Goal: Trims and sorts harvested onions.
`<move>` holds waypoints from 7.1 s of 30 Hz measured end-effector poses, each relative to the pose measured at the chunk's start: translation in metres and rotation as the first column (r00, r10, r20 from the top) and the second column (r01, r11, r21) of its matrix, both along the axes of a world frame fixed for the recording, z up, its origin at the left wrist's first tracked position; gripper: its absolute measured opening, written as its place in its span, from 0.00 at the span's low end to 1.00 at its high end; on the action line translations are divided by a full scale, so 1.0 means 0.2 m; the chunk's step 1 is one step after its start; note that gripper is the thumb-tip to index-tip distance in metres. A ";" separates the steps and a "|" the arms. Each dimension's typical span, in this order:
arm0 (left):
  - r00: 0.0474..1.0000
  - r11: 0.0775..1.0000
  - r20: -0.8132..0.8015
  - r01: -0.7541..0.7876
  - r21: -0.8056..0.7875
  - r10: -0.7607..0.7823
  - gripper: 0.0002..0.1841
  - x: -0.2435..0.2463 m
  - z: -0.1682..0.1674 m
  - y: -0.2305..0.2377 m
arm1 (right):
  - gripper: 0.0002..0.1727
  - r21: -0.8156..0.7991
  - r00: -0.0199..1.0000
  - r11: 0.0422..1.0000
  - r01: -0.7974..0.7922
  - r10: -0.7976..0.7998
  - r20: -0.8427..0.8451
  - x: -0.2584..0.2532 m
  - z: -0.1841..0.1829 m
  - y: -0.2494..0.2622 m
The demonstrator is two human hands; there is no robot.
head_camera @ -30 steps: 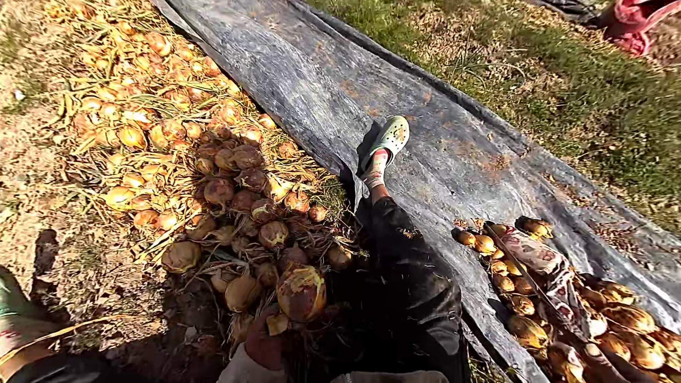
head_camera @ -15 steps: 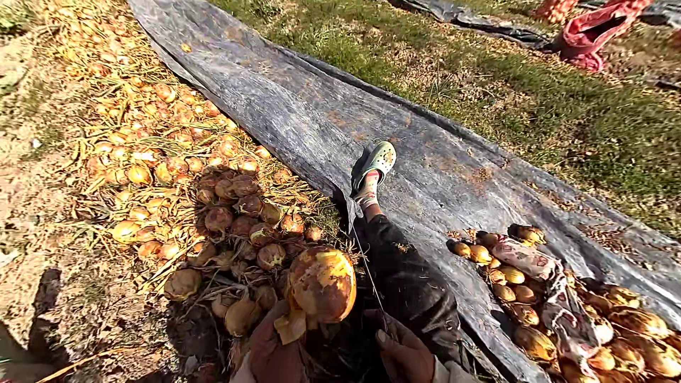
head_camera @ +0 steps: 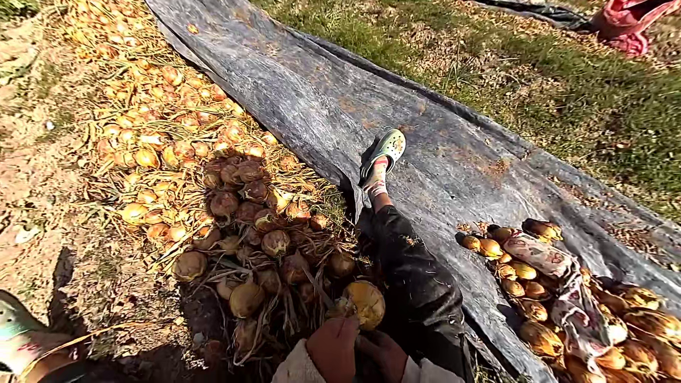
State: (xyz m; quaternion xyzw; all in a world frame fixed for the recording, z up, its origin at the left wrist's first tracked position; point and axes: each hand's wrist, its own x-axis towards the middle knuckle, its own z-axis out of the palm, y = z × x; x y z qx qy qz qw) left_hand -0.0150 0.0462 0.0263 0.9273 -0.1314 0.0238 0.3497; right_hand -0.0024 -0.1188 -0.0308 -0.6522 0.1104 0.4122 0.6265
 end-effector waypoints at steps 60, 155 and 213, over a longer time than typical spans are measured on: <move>0.878 0.929 0.344 -0.244 -0.276 0.333 0.20 0.38 -0.20 0.09 | 0.05 0.099 0.918 0.914 0.394 -0.385 -0.093 0.15 0.17 -0.21; 0.886 -0.101 -0.420 -0.408 -0.908 0.196 0.45 -0.43 -0.34 0.79 | 0.55 -0.169 0.683 0.907 -0.385 0.403 0.609 0.18 0.24 0.71; 0.810 0.813 -0.405 -0.144 0.564 0.425 0.27 1.03 0.11 0.31 | 0.45 0.410 0.445 0.665 0.625 -0.734 0.512 0.60 0.31 -0.57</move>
